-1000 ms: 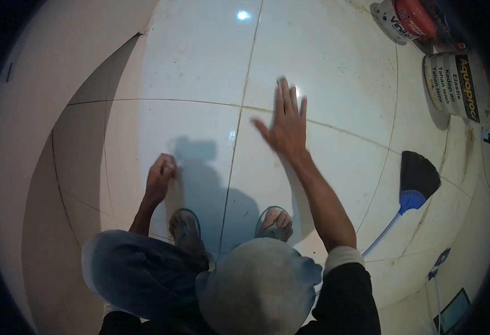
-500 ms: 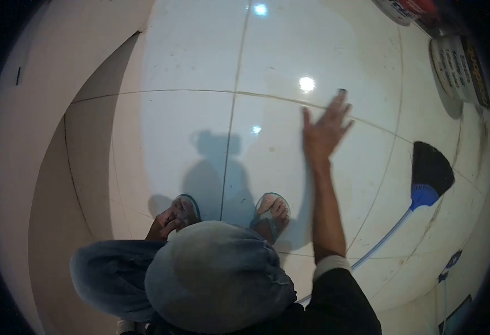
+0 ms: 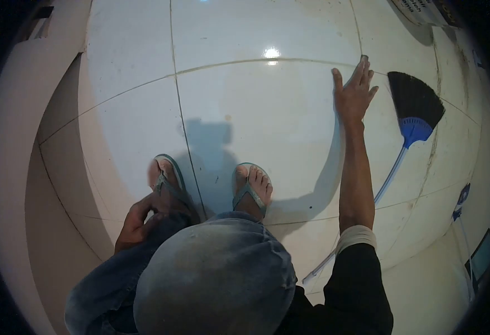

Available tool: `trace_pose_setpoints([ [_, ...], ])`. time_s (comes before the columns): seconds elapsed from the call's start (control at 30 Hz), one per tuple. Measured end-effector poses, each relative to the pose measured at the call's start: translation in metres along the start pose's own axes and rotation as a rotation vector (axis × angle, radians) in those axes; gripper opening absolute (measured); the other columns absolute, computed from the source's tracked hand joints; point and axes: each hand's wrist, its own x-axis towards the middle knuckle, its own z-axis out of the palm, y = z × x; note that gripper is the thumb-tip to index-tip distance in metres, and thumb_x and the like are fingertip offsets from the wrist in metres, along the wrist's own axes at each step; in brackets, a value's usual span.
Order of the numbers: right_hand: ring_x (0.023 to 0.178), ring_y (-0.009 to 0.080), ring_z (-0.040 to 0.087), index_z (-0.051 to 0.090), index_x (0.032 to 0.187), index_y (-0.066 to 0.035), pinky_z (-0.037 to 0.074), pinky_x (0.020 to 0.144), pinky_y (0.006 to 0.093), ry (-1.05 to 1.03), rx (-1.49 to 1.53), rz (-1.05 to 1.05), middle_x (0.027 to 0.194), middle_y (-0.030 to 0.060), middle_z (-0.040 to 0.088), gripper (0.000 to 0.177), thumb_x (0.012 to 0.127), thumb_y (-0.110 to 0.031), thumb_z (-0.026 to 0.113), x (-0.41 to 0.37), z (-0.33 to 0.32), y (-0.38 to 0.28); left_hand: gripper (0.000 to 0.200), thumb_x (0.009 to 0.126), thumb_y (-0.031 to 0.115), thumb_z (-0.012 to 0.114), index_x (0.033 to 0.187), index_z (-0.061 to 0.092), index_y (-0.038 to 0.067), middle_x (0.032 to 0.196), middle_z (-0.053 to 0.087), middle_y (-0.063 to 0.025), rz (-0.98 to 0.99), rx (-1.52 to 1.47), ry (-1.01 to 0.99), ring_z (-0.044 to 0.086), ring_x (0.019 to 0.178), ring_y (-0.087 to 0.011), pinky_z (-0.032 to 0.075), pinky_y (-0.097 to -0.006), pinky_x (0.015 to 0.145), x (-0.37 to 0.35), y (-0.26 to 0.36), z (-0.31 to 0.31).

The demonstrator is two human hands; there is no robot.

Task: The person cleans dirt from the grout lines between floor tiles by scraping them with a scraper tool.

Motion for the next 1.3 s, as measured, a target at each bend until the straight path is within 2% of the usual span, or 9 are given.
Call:
trace_pose_setpoints([
  [0.1,0.160,0.0417,0.022,0.012,0.166,0.007,0.014,0.127,0.0661,0.135,0.039,-0.029,0.173,0.0257,0.023,0.113,0.098,-0.070,0.057,-0.027,0.036,-0.052,0.009,0.096,-0.001,0.061,0.104,0.064,0.002,0.096,0.063,-0.0094,-0.015,-0.013,-0.030,0.064,0.092,-0.0235,0.048,-0.0341,0.086,0.038,0.021,0.012],
  [0.27,0.163,0.0350,0.017,0.008,0.168,0.003,0.005,0.130,0.0622,-0.292,0.323,-0.489,0.177,0.0188,0.015,0.121,0.091,-0.072,0.064,-0.111,-0.005,-0.189,0.007,0.096,0.007,0.064,0.101,0.063,0.002,0.093,0.062,-0.0107,0.159,0.320,0.087,0.063,0.087,-0.0271,0.049,-0.0373,0.082,0.089,-0.010,0.009],
  [0.5,0.163,0.0381,0.017,0.007,0.168,0.003,0.010,0.128,0.0647,0.023,0.016,0.027,0.176,0.0199,0.016,0.113,0.098,-0.070,0.058,0.052,0.008,-0.041,0.007,0.095,0.004,0.058,0.101,0.060,-0.001,0.090,0.062,-0.0162,0.235,0.481,0.346,0.065,0.081,-0.0334,0.053,-0.0404,0.080,0.127,-0.036,-0.026],
  [0.6,0.163,0.0380,0.017,0.009,0.168,0.003,0.010,0.128,0.0643,0.090,0.140,0.089,0.176,0.0220,0.017,0.115,0.096,-0.073,0.057,0.087,0.036,-0.092,0.006,0.095,0.006,0.060,0.099,0.061,0.002,0.092,0.064,-0.0170,0.227,0.463,0.463,0.067,0.085,-0.0388,0.053,-0.0457,0.078,0.135,-0.064,-0.017],
  [0.73,0.163,0.0379,0.015,0.008,0.168,0.003,0.002,0.130,0.0618,-0.217,0.330,-0.512,0.176,0.0220,0.016,0.118,0.095,-0.074,0.059,0.024,0.005,-0.219,0.008,0.093,0.008,0.064,0.101,0.064,0.006,0.094,0.066,-0.0147,0.287,0.548,0.445,0.066,0.093,-0.0368,0.051,-0.0485,0.085,0.133,-0.107,-0.004],
  [0.93,0.162,0.0387,0.021,0.011,0.168,0.001,0.010,0.128,0.0662,0.050,0.101,0.042,0.175,0.0206,0.020,0.109,0.098,-0.067,0.060,0.081,0.010,-0.085,0.015,0.084,0.005,0.065,0.100,0.066,0.007,0.094,0.067,-0.0116,0.344,0.641,0.523,0.062,0.093,-0.0341,0.046,-0.0475,0.086,0.121,-0.112,0.004],
  [1.0,0.161,0.0395,0.021,0.010,0.169,0.000,0.010,0.127,0.0679,-0.038,0.030,-0.153,0.176,0.0186,0.019,0.110,0.098,-0.067,0.061,0.040,-0.001,-0.074,0.015,0.084,0.005,0.064,0.099,0.066,0.006,0.094,0.067,-0.0118,0.352,0.604,0.563,0.062,0.092,-0.0343,0.046,-0.0475,0.085,0.127,-0.116,0.002],
  [1.2,0.161,0.0423,0.020,0.012,0.168,0.003,0.013,0.125,0.0705,-0.163,-0.022,0.012,0.177,0.0189,0.015,0.119,0.094,-0.080,0.053,0.088,-0.002,-0.061,0.012,0.085,0.005,0.064,0.097,0.066,0.006,0.093,0.068,-0.0119,0.317,0.608,0.580,0.062,0.089,-0.0347,0.046,-0.0474,0.084,0.120,-0.118,0.007],
  [1.3,0.161,0.0425,0.019,0.020,0.166,0.005,0.012,0.125,0.0725,-0.193,-0.047,-0.172,0.176,0.0186,0.017,0.119,0.092,-0.082,0.055,0.020,-0.019,-0.080,0.012,0.085,0.005,0.064,0.097,0.066,0.006,0.092,0.067,-0.0117,0.352,0.615,0.541,0.061,0.089,-0.0347,0.046,-0.0472,0.084,0.132,-0.110,0.002],
])
